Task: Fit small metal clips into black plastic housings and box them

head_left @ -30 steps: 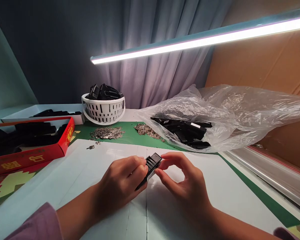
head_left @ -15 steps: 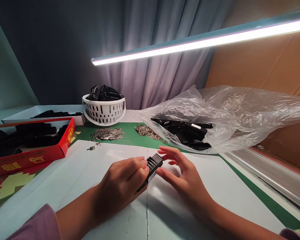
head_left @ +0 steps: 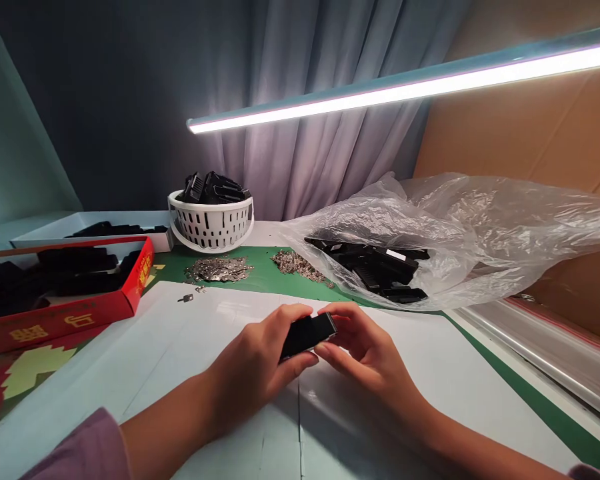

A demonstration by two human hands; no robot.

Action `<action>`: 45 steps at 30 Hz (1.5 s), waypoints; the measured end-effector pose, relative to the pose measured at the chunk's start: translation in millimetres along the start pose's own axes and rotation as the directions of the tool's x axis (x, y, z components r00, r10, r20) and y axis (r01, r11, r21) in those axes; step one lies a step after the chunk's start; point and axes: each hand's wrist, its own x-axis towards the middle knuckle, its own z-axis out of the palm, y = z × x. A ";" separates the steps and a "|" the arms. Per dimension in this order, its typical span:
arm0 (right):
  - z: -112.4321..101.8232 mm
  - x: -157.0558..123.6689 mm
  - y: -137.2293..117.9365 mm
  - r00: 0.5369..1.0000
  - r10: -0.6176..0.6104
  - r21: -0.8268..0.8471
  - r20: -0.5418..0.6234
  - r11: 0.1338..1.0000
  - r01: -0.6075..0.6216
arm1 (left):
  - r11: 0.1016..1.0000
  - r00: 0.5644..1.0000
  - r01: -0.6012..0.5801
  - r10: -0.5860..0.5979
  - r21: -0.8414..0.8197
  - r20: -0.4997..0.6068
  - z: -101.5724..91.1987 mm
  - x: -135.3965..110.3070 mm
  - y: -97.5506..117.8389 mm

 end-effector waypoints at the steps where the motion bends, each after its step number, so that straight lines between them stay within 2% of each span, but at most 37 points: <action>1: -0.4 0.2 0.4 1.000 -0.001 -0.005 -0.004 1.000 0.001 | 1.000 1.000 -0.001 0.001 0.017 0.012 0.5 -0.5 0.2; 4: -0.9 0.8 1.7 1.000 -0.013 -0.038 0.003 0.999 0.013 | 0.998 0.999 0.029 -0.030 0.062 0.017 0.9 -2.1 1.8; 7: -0.8 1.3 1.8 1.000 -0.012 -0.077 -0.004 0.997 0.012 | 0.999 0.999 0.007 -0.010 0.053 0.051 -1.2 -2.2 4.4; 10: -0.5 1.7 0.0 0.999 0.028 -0.081 -0.016 0.996 -0.029 | 0.999 0.996 -0.014 0.012 0.029 0.092 -3.3 -0.7 6.1; 17: 0.9 2.0 -3.9 0.993 0.110 -0.106 -0.053 0.988 -0.115 | 0.998 0.998 0.009 -0.012 0.055 0.060 1.4 0.5 3.0; 23: 1.4 3.1 -2.2 0.988 0.136 -0.130 -0.078 0.981 -0.145 | 0.999 0.993 0.027 -0.030 0.033 0.118 2.4 -1.9 1.5; 27: 0.4 4.5 -1.9 0.980 0.173 -0.088 -0.093 0.980 -0.181 | 0.999 0.989 0.038 -0.033 -0.032 0.142 -1.4 1.1 3.1; 33: -0.9 7.2 -1.5 0.976 0.217 0.151 -0.020 0.966 -0.211 | 0.965 0.970 0.164 -0.120 -0.206 0.210 -6.3 6.3 6.1; 37: -1.2 8.0 0.5 0.965 0.259 0.164 -0.040 0.954 -0.250 | 0.953 0.956 0.246 -0.209 -0.175 0.206 -2.0 4.0 -0.9; 39: -1.5 8.4 1.4 0.963 0.266 0.162 -0.041 0.953 -0.256 | 0.956 0.962 0.231 -0.197 -0.182 0.188 -0.1 3.3 -3.9; 42: -1.8 9.1 1.7 0.967 0.251 0.164 -0.048 0.957 -0.241 | 0.951 0.980 0.167 -0.133 -0.259 0.145 0.5 4.0 -4.5; 45: -1.1 9.2 -0.6 0.959 0.273 0.145 -0.079 0.955 -0.260 | 0.889 0.969 0.236 -0.185 -0.393 0.164 -0.7 5.4 -3.0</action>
